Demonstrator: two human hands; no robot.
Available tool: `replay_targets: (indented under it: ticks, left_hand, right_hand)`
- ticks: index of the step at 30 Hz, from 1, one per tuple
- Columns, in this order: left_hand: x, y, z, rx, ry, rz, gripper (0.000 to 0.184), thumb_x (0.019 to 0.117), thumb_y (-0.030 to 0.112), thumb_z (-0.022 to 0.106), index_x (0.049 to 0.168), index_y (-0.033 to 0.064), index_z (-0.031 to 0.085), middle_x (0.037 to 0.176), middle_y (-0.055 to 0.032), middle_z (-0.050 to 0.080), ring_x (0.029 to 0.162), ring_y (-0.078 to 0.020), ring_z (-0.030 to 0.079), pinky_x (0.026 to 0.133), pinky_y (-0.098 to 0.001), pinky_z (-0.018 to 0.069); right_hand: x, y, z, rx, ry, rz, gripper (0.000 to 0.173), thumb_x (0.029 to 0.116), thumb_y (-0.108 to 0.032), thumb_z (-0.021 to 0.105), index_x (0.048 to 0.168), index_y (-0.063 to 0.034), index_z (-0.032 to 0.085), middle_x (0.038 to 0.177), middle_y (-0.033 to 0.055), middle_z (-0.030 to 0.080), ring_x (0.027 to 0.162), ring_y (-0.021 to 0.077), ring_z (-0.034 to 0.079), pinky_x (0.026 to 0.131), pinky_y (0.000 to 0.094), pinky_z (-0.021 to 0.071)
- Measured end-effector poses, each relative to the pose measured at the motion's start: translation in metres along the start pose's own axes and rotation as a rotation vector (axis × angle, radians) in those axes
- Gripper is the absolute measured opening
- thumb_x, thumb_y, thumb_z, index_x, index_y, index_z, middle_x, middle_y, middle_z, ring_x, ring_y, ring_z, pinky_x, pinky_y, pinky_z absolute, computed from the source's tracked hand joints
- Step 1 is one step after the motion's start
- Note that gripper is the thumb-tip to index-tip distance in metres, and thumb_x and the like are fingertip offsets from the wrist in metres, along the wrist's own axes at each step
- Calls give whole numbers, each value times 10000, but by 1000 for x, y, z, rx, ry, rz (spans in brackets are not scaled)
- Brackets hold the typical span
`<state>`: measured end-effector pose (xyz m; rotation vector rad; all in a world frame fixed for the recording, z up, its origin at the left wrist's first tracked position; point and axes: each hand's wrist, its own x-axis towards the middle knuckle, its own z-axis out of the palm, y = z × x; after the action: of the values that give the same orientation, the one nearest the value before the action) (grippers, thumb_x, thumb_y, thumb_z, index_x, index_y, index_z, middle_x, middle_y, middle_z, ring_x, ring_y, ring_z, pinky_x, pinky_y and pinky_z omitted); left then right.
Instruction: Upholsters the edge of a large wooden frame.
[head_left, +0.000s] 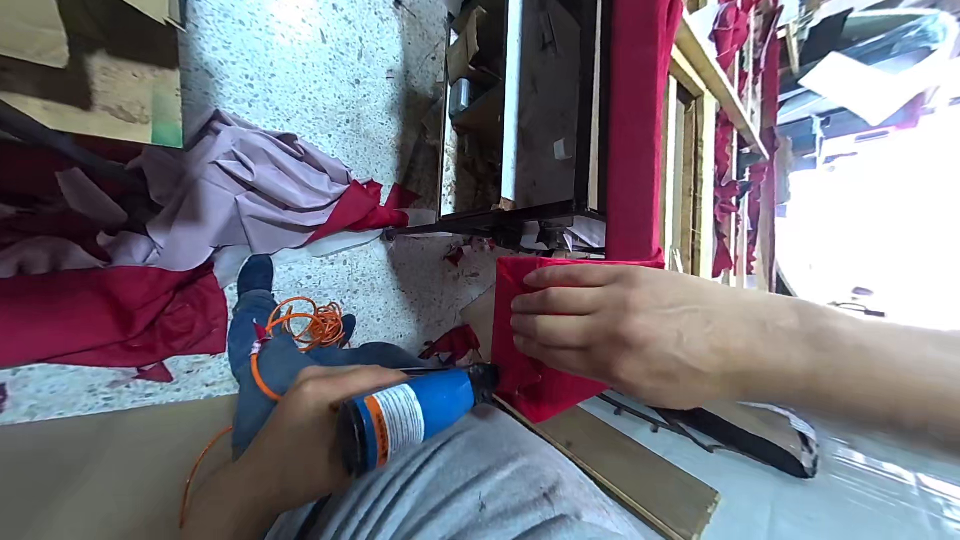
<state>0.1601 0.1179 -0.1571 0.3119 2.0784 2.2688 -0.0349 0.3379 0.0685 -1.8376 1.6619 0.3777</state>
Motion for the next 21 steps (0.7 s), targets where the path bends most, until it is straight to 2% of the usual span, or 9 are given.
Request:
replay_targets:
  ticks: [4,10,14,18,21]
  left_hand:
    - [11,6,5,-51,-31,35,282,872,340,737,1125,218,755,1031,101,759,952,-24,719,845,-246,632]
    - [20,5,11,-45,-72,47,281,880,368,720,1110,212,764,1026,109,760,952,-11,716,849,-249,632]
    - [23,4,8,-19,-89,40,222,859,362,722,1028,221,759,946,122,748,894,10,706,793,-225,624]
    - [36,-1,-6,-4,-21,83,295,859,409,747,1088,224,745,993,117,751,926,17,704,825,-217,617]
    - [58,-1,-11,54,30,75,316,810,393,763,1068,211,756,968,124,750,901,32,702,809,-199,614]
  right_hand:
    - [-14,-2,8,21,87,15,280,1040,-124,480,1155,-94,734,1259,45,706,1336,258,582,1227,461,387]
    - [-17,3,19,51,206,-24,305,1035,-52,453,1136,-67,739,1214,68,725,1298,276,612,1218,468,403]
    - [-18,2,24,68,266,-13,287,1035,-63,472,1102,-81,750,1180,53,731,1269,277,624,1209,478,412]
    - [-22,-3,28,62,311,31,300,1041,-64,471,1151,-81,751,1209,49,727,1284,258,612,1228,464,377]
    - [-22,-6,33,50,333,69,309,1035,-58,473,1166,-115,747,1205,21,722,1244,245,623,1217,495,374]
